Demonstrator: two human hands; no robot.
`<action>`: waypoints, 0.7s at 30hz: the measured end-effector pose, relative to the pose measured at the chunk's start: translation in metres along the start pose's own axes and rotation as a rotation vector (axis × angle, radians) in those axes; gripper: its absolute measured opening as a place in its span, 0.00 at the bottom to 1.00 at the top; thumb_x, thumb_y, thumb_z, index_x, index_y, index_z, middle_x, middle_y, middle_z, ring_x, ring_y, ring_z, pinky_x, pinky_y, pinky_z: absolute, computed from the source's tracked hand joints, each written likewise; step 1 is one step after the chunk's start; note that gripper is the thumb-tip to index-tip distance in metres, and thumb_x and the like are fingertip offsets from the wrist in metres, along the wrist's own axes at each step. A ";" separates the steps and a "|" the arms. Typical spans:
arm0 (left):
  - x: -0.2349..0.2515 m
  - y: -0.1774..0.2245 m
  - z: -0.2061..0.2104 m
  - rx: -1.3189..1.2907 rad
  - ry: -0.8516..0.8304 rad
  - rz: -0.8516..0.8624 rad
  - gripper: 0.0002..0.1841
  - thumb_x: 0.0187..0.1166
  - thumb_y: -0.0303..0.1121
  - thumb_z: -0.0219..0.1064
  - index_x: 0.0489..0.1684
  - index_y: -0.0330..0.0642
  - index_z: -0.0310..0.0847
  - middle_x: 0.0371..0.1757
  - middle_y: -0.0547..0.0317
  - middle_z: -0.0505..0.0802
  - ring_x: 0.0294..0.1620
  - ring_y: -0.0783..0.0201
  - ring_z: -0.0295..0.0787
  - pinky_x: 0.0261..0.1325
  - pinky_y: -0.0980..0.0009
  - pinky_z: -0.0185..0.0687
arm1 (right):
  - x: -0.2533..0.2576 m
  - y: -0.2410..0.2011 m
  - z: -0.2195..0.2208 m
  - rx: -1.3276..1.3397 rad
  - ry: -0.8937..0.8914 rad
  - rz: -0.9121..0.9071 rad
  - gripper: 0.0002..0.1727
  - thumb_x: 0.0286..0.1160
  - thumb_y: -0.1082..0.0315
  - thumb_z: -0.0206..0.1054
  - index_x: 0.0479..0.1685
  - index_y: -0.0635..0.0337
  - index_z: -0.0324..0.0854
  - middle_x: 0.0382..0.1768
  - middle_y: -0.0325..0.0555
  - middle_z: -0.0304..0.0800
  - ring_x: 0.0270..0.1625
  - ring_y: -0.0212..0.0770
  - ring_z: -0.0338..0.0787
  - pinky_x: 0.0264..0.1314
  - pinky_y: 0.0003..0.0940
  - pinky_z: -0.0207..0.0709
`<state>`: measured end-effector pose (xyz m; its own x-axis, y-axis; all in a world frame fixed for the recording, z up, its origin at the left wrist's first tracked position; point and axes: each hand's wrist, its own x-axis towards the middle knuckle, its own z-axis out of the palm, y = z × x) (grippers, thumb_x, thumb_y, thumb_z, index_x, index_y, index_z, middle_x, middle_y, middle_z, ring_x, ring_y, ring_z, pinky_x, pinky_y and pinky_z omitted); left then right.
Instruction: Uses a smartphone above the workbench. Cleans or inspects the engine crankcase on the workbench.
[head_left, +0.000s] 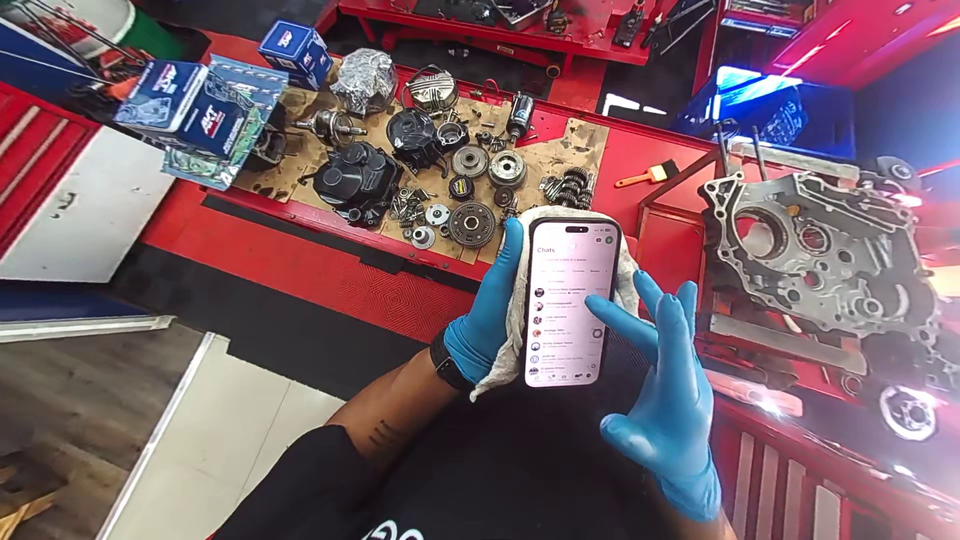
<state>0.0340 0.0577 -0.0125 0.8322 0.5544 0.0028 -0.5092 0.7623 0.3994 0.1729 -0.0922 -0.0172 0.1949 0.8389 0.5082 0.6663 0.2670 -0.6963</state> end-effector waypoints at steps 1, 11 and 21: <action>0.000 0.000 0.000 -0.003 0.002 0.002 0.31 0.90 0.61 0.43 0.62 0.48 0.85 0.56 0.54 0.95 0.61 0.64 0.92 0.66 0.64 0.88 | -0.001 0.000 0.000 -0.004 0.003 0.000 0.54 0.71 0.24 0.56 0.97 0.35 0.40 0.81 0.25 0.79 0.90 0.41 0.66 0.93 0.72 0.27; 0.000 0.002 0.001 0.013 0.053 0.019 0.33 0.92 0.60 0.37 0.61 0.48 0.85 0.54 0.54 0.96 0.59 0.65 0.93 0.64 0.65 0.89 | -0.008 -0.004 0.000 0.005 0.011 -0.006 0.53 0.71 0.23 0.54 0.97 0.34 0.40 0.80 0.22 0.79 0.91 0.40 0.64 0.94 0.71 0.26; 0.000 0.005 0.001 0.040 0.089 0.047 0.32 0.92 0.59 0.36 0.60 0.49 0.85 0.52 0.55 0.96 0.57 0.67 0.93 0.62 0.66 0.90 | -0.014 -0.006 0.001 -0.011 0.000 -0.014 0.53 0.71 0.22 0.52 0.96 0.33 0.41 0.82 0.25 0.77 0.90 0.40 0.65 0.95 0.70 0.27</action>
<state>0.0320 0.0613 -0.0095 0.7843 0.6177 -0.0581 -0.5362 0.7219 0.4374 0.1658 -0.1047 -0.0206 0.1853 0.8349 0.5183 0.6771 0.2737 -0.6830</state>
